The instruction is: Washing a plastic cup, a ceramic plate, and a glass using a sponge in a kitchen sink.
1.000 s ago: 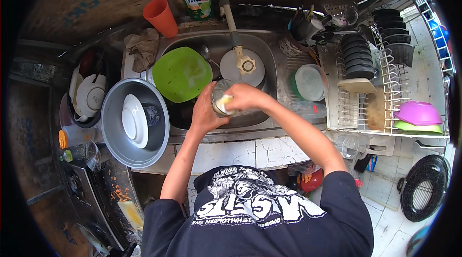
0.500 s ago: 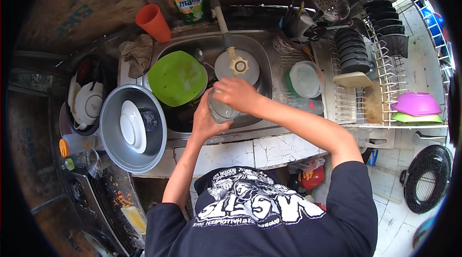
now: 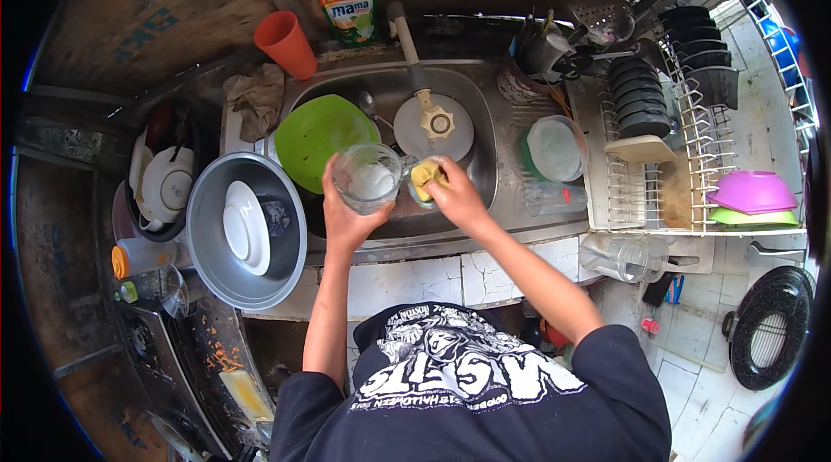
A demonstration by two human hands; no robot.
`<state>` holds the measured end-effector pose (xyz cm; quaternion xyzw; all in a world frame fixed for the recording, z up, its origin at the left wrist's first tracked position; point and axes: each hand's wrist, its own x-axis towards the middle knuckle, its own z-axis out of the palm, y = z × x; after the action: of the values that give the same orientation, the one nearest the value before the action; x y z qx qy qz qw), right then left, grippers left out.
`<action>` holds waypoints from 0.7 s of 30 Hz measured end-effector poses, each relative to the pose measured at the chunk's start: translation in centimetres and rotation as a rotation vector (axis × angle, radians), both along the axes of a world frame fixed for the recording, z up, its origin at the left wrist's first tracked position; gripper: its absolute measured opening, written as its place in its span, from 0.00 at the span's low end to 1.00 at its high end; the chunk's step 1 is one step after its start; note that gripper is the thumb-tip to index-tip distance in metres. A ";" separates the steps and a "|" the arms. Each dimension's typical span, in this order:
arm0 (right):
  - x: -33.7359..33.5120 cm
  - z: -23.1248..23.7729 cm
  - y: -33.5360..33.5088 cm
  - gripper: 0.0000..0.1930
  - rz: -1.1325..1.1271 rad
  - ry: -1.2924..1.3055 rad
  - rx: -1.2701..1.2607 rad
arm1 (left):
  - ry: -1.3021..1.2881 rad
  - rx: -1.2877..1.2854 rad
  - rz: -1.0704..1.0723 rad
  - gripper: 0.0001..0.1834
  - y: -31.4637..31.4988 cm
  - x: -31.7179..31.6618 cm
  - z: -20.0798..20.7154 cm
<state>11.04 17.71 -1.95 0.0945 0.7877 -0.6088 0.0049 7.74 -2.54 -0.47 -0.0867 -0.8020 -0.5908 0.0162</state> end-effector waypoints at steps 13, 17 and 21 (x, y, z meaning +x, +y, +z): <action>-3.4 5.1 -1.7 0.13 -0.042 0.171 0.348 | -0.046 0.283 -0.018 0.56 1.3 0.4 0.8; -4.0 4.7 -1.7 0.11 -0.060 0.019 0.405 | 0.000 0.207 0.014 0.56 1.8 0.7 1.1; -5.3 4.0 0.0 0.14 0.279 -0.078 0.479 | -0.008 0.268 -0.013 0.56 0.9 0.8 0.4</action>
<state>5.72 17.75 2.05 0.0068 0.9137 -0.3947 0.0966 8.51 -1.67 -0.09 -0.0865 -0.7154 -0.6931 0.0209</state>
